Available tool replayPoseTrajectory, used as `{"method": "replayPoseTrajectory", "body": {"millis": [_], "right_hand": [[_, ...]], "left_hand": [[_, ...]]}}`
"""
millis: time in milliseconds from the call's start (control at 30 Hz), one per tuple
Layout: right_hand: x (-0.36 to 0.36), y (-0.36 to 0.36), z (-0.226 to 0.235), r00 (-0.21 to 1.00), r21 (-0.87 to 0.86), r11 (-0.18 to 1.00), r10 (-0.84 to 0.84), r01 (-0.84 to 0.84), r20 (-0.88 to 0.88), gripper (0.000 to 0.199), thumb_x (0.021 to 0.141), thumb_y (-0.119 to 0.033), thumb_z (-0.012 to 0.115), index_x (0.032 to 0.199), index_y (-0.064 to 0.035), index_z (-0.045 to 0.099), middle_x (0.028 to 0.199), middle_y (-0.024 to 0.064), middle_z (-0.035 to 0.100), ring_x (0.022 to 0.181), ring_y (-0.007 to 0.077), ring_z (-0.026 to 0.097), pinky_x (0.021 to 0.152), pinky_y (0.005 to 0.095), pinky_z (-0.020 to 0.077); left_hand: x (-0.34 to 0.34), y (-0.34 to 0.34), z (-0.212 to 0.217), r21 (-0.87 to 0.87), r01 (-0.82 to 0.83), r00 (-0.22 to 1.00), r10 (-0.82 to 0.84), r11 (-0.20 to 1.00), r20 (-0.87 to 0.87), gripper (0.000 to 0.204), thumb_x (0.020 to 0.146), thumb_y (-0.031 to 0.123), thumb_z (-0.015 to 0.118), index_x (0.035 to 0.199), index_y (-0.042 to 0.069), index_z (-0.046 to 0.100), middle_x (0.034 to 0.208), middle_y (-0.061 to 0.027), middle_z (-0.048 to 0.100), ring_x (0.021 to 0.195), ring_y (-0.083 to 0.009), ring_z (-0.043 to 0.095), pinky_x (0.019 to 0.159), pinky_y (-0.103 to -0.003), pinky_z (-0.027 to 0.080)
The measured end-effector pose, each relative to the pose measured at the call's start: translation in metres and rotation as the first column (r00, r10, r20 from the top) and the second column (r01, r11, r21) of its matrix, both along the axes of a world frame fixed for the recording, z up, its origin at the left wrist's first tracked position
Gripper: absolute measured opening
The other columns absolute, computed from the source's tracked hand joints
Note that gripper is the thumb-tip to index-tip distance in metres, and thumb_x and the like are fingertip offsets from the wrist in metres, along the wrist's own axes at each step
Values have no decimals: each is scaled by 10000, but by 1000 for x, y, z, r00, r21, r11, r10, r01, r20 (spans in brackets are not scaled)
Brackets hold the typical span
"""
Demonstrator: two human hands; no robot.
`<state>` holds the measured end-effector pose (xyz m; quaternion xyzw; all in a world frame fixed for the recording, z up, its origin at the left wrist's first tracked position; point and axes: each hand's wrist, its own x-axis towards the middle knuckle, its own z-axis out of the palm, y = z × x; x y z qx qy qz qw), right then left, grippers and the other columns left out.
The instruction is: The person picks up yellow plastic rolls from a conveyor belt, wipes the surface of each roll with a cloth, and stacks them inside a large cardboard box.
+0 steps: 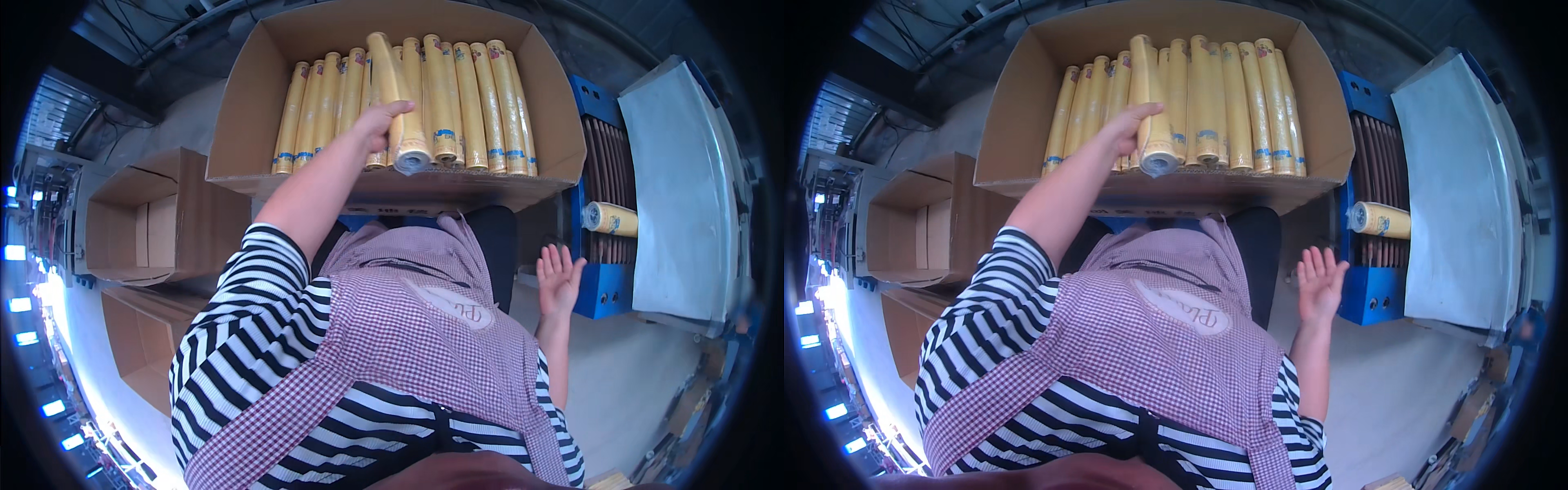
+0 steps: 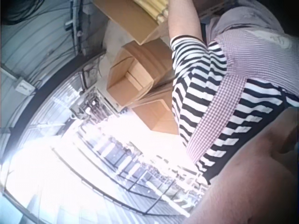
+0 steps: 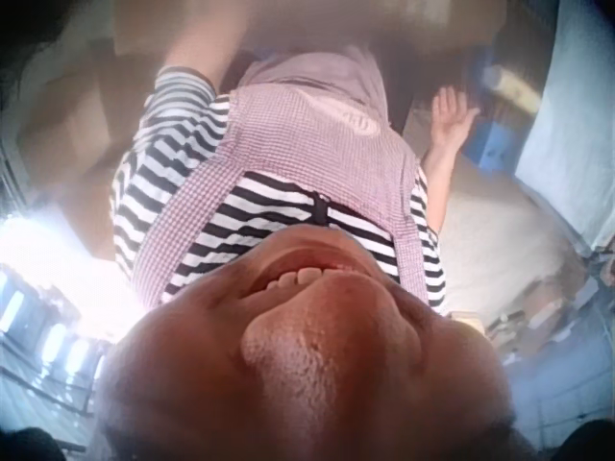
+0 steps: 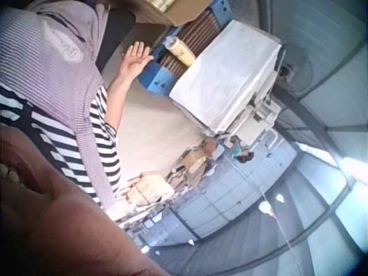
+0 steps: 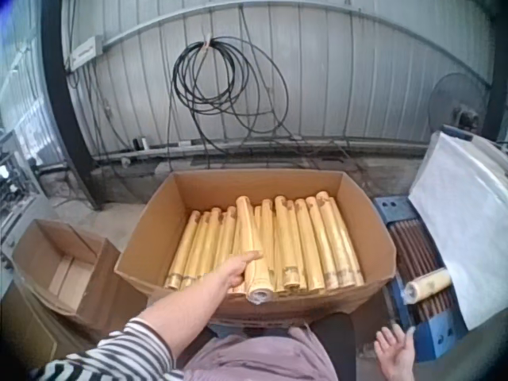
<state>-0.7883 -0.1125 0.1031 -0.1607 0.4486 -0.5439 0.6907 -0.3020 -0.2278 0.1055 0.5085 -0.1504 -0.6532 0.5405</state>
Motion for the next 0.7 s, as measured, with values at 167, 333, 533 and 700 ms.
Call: {"method": "replayPoseTrajectory", "body": {"millis": [167,333,533,700], "right_hand": [[-25,-44,-15,965,104,982,-177,160,191,942,919,-626,545,1525,4,195,1523,225,317,1400,372,367,1165,498,292],[-12,-109,-39,954,-80,984,-132,158,268,825,914,-593,581,1425,23,377,1390,215,491,1285,376,485,1123,511,350],[1,-149,-49,876,-131,872,-448,472,177,436,969,-315,609,1256,-4,504,1092,186,643,980,348,656,866,475,565],[79,-71,20,950,-208,936,-244,283,196,405,939,-306,617,1178,12,539,1020,177,652,912,291,663,815,412,561]], "left_hand": [[80,-23,-31,209,-33,821,-93,977,563,768,887,346,732,1487,51,353,1379,-210,516,1233,-350,536,1032,-527,441],[78,-6,-25,310,164,768,-319,936,556,848,899,439,699,1547,96,273,1568,-198,301,1443,-334,292,1119,-459,338],[70,62,-33,69,327,494,-233,943,838,662,914,307,684,1455,22,430,1418,-204,514,1247,-296,544,1001,-387,473],[10,101,41,-137,476,549,-172,869,818,530,941,131,638,1433,36,466,1400,-116,538,1241,-208,531,1038,-336,438]]}}
